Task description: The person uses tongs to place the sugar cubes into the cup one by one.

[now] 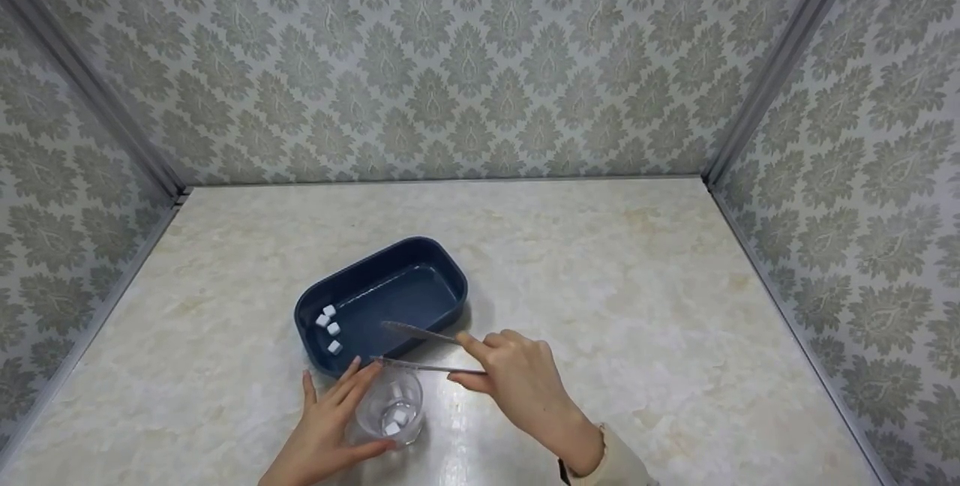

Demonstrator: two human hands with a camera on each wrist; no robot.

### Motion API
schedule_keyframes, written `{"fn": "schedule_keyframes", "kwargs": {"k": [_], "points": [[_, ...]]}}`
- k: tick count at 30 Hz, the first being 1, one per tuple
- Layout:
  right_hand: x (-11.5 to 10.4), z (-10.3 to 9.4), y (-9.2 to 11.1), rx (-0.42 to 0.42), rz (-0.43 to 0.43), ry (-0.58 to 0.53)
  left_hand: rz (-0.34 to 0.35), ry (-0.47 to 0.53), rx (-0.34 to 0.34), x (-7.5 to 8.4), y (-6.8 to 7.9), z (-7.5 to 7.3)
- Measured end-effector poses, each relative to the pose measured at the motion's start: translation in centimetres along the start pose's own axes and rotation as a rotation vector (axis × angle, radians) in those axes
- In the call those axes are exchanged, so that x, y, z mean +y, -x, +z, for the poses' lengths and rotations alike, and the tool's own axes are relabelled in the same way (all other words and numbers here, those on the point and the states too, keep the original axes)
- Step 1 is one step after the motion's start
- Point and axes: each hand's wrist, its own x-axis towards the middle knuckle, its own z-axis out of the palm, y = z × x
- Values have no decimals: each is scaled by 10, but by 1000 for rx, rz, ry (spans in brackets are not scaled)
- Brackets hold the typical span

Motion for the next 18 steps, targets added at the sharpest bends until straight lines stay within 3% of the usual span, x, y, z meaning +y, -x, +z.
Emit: {"fn": "schedule_keyframes", "kwargs": {"k": [18], "points": [[13,21,-28,21,33,-44,-36,6,-76,1,-2,-3]]}}
